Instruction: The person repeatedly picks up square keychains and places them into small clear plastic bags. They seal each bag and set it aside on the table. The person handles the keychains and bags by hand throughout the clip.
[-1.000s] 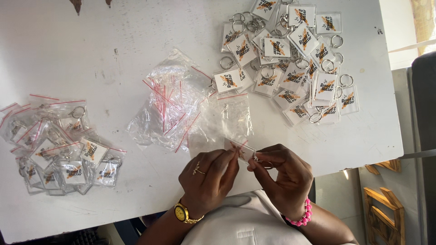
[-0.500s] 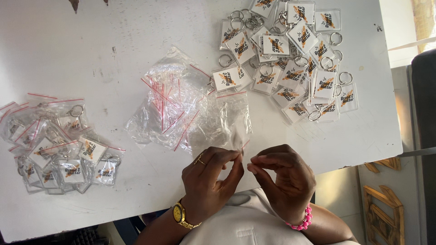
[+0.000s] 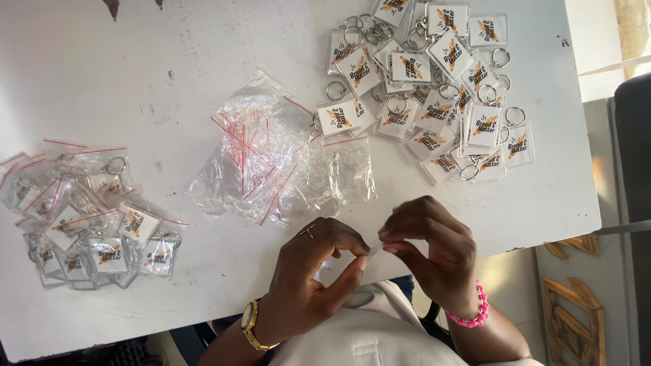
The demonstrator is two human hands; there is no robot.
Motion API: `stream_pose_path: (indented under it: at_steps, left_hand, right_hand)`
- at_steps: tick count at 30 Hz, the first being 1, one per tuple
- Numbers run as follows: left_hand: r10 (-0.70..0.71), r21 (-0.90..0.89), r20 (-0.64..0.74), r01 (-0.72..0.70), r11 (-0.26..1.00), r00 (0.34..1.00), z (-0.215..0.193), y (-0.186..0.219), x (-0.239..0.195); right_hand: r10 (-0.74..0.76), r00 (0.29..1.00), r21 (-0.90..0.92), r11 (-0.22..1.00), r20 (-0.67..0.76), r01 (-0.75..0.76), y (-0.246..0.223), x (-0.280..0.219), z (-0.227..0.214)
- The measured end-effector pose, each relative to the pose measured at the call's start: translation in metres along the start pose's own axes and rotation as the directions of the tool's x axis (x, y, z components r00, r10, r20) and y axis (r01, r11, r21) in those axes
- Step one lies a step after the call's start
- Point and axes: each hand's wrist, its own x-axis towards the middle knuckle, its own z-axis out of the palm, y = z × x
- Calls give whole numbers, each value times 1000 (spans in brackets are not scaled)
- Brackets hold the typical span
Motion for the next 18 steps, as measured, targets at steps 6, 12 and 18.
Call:
stream_pose_path:
  at_steps: [6, 12, 18]
  left_hand:
    - [2, 60, 8, -3, 998, 1000, 1, -17, -10]
    - [164, 163, -86, -149, 975, 983, 2, -15, -4]
    - [209, 216, -30, -198, 956, 977, 8, -21, -5]
  right_hand:
    - [123, 992, 97, 988, -42, -119, 1, -11, 5]
    - [66, 997, 34, 997, 29, -67, 2, -12, 1]
    - [-41, 995, -81, 996, 87, 48, 3, -10, -1]
